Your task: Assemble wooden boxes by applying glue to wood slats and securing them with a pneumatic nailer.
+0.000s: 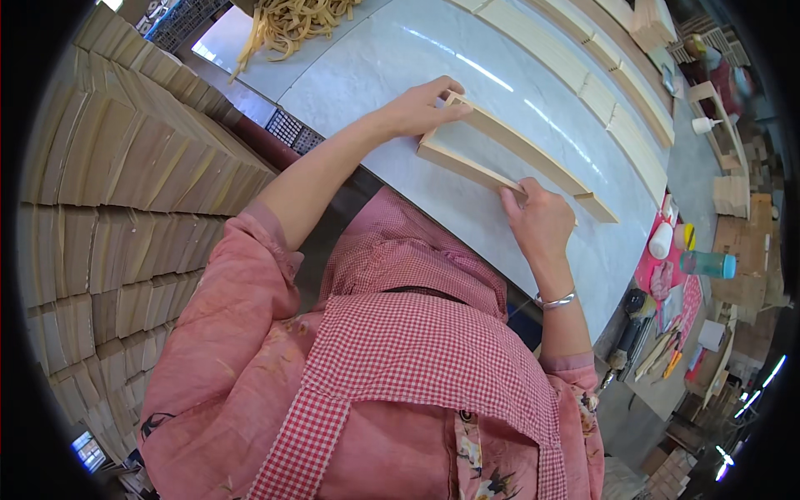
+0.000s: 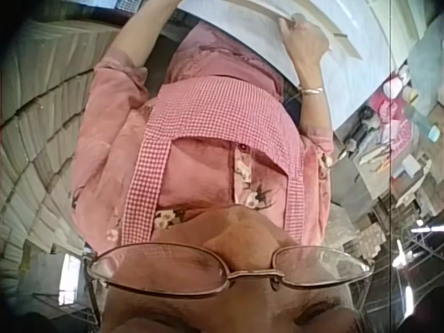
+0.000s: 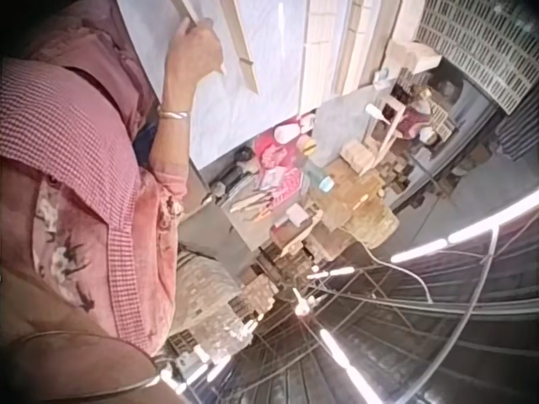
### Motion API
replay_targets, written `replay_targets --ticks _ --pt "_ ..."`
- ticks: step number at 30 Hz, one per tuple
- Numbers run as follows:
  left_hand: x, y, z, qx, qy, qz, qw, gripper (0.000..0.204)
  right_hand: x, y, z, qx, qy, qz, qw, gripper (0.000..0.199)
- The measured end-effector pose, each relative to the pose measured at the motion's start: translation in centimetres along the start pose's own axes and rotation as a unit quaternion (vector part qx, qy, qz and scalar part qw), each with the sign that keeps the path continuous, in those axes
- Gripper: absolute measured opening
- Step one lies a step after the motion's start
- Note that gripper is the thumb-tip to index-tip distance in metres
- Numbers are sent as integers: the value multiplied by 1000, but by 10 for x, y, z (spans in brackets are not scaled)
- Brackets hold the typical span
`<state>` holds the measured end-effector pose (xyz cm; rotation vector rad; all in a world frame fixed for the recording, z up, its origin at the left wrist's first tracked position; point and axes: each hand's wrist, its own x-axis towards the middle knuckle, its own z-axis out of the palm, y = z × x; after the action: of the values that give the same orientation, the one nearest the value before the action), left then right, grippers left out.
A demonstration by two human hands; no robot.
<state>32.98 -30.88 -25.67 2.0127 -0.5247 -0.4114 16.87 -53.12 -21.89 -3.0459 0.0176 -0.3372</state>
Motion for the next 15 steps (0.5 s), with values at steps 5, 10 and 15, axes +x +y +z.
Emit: replay_targets --ticks 5,10,15 --pt "-19 -14 -28 -106 -156 33 981 125 -2 6 7 -26 3 21 999 27" --pt "-25 -17 -31 -48 -176 41 982 130 1 29 -14 125 -90 52 987 42" --pt "-25 -15 -31 -43 -171 33 984 129 1 149 -13 -9 196 -21 980 32"
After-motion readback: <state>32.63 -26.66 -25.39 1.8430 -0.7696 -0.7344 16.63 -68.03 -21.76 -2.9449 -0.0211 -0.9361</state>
